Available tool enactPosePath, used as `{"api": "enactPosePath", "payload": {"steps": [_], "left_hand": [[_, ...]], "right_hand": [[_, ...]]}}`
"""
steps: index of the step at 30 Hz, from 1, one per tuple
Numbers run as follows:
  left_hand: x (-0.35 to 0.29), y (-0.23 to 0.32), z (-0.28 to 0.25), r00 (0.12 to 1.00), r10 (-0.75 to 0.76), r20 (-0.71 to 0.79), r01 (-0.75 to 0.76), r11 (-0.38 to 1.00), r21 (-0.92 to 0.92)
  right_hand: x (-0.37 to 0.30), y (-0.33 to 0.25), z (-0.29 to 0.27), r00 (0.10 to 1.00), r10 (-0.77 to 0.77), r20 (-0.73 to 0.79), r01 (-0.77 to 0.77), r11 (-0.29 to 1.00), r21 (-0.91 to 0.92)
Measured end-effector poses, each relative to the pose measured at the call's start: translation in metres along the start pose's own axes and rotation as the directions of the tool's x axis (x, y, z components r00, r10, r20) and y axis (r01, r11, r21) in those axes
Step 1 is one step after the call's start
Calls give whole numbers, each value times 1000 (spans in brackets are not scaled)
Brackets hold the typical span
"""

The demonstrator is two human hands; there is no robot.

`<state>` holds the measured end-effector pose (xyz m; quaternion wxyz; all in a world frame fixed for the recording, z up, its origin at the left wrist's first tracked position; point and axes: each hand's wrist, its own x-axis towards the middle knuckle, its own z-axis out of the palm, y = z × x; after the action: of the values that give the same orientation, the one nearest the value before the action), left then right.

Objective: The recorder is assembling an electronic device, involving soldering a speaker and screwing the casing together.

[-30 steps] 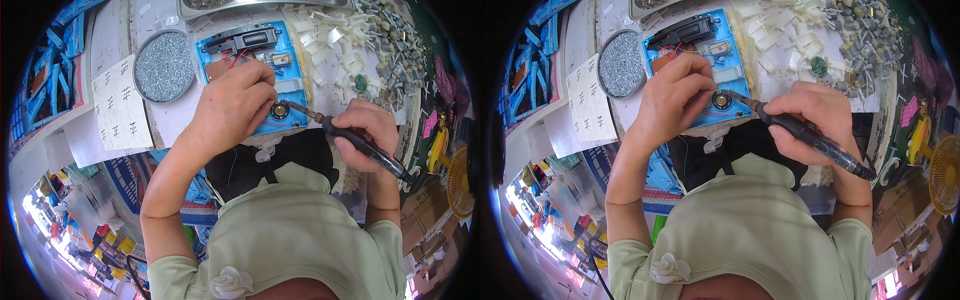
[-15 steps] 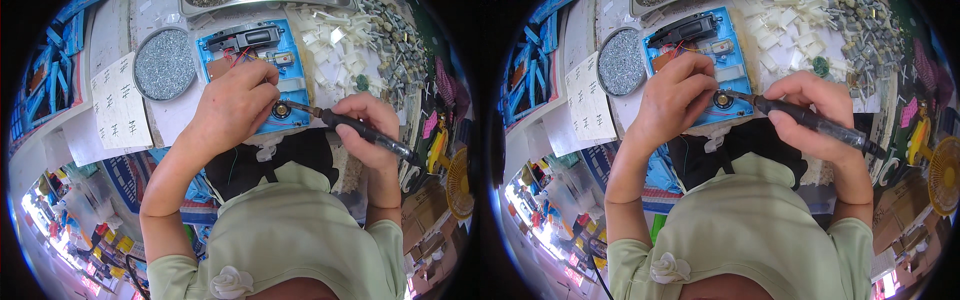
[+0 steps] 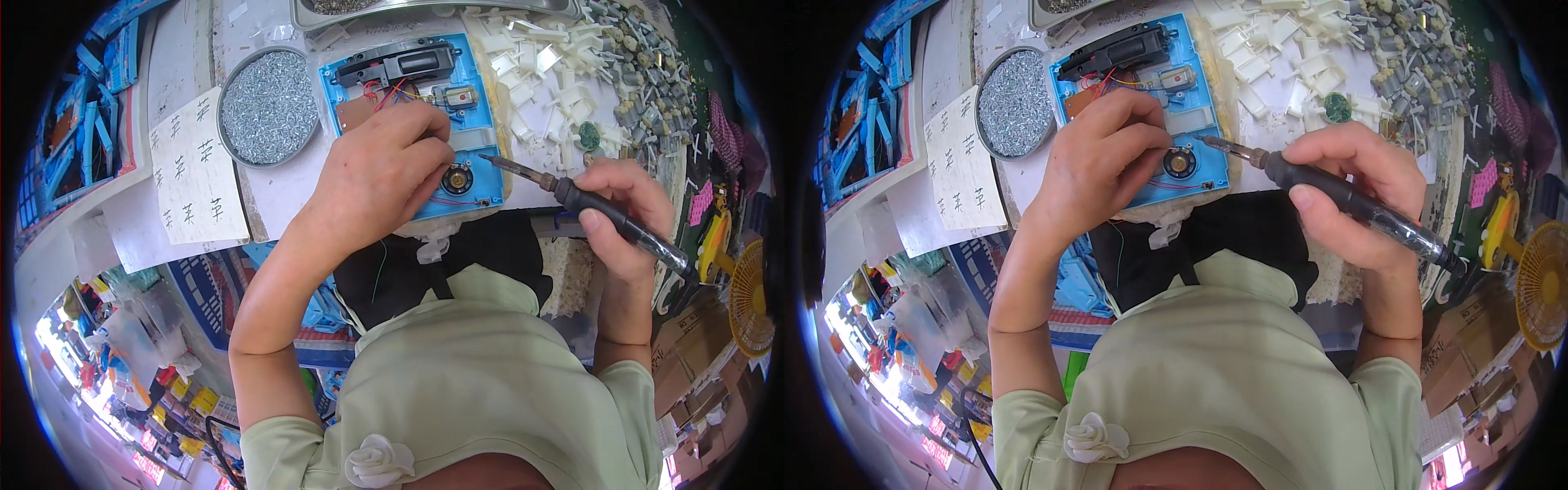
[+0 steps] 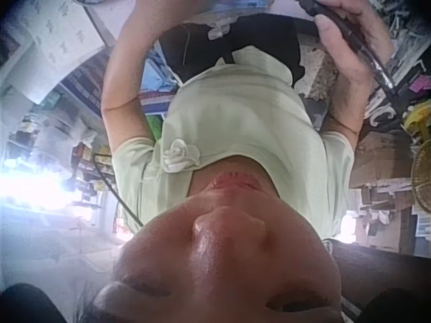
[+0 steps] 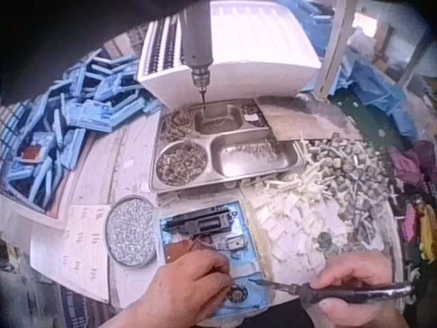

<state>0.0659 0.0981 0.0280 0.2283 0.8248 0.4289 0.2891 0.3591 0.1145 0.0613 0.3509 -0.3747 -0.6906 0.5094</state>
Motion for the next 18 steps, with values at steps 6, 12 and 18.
{"api": "enactPosePath", "payload": {"steps": [6,12,18], "left_hand": [[-1,-2,1,999,9,-35,-10,999,-46],[0,-3,4,998,-3,-59,-2,998,-69],[0,0,3,999,27,-39,-28,999,-19]], "right_hand": [[0,1,-2,999,-26,-30,27,999,17],[-1,6,-4,998,-47,-53,49,998,36],[1,3,-3,998,-52,-46,53,999,5]]}}
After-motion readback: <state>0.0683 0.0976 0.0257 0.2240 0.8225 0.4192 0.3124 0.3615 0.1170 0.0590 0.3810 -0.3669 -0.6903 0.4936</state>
